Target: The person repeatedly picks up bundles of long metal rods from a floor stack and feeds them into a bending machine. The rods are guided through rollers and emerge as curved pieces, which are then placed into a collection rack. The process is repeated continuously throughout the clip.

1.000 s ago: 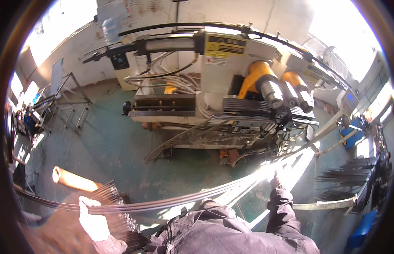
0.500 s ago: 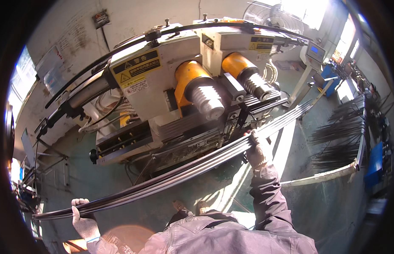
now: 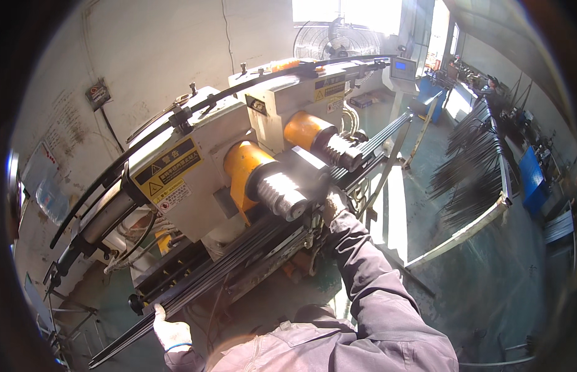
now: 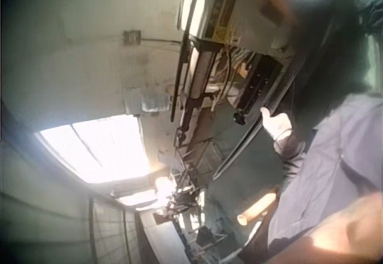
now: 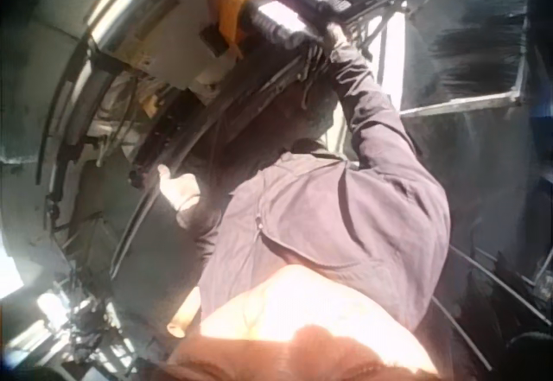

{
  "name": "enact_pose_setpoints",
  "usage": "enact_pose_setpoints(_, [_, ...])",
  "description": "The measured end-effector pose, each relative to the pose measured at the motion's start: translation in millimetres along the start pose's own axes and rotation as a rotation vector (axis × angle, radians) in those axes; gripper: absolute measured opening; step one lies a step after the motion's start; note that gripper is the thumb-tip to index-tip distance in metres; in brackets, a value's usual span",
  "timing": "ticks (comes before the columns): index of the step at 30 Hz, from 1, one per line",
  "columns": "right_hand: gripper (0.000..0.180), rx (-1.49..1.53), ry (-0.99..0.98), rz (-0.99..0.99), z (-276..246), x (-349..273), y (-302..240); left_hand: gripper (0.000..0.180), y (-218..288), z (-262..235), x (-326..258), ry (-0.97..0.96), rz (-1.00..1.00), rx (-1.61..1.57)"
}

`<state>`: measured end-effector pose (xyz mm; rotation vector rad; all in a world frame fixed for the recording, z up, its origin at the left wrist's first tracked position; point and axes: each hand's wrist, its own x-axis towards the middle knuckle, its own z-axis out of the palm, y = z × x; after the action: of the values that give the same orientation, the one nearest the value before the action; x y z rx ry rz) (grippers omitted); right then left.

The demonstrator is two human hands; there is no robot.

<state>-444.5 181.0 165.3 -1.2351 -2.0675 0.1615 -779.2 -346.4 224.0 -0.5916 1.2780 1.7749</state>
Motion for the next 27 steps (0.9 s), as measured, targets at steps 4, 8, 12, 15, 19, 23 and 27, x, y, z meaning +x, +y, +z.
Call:
enact_pose_setpoints(4, [0.026, -0.056, -0.048, 0.023, 22, 18, 9, 0.045, -23, 41, 15, -0.043, 0.410, -0.059])
enact_pose_setpoints(8, [0.024, -0.181, -0.147, -0.053, 29, 31, 21, 0.041, -37, 54, 23, -0.286, 0.446, -0.269])
enact_pose_setpoints(12, [0.017, 0.564, 0.050, 0.317, 38, 29, 20, 0.044, -26, 39, 35, -0.366, 0.345, -0.404])
enact_pose_setpoints(15, [0.031, 0.504, 0.190, 0.340, 46, 24, 11, 0.045, -11, 27, 43, -0.153, 0.438, -0.473])
enact_pose_setpoints(19, [0.041, 1.024, 0.208, 0.561, 50, 27, 3, 0.045, -3, 34, 43, -0.151, 0.521, -0.344])
enact_pose_setpoints(23, [0.045, 1.196, 0.158, 0.719, 39, 28, -5, 0.050, -27, 68, 42, -0.144, 0.636, -0.256])
enact_pose_setpoints(27, [0.049, 1.269, 0.087, 0.874, 16, 16, -13, 0.041, -61, 100, 55, -0.137, 0.467, -0.358])
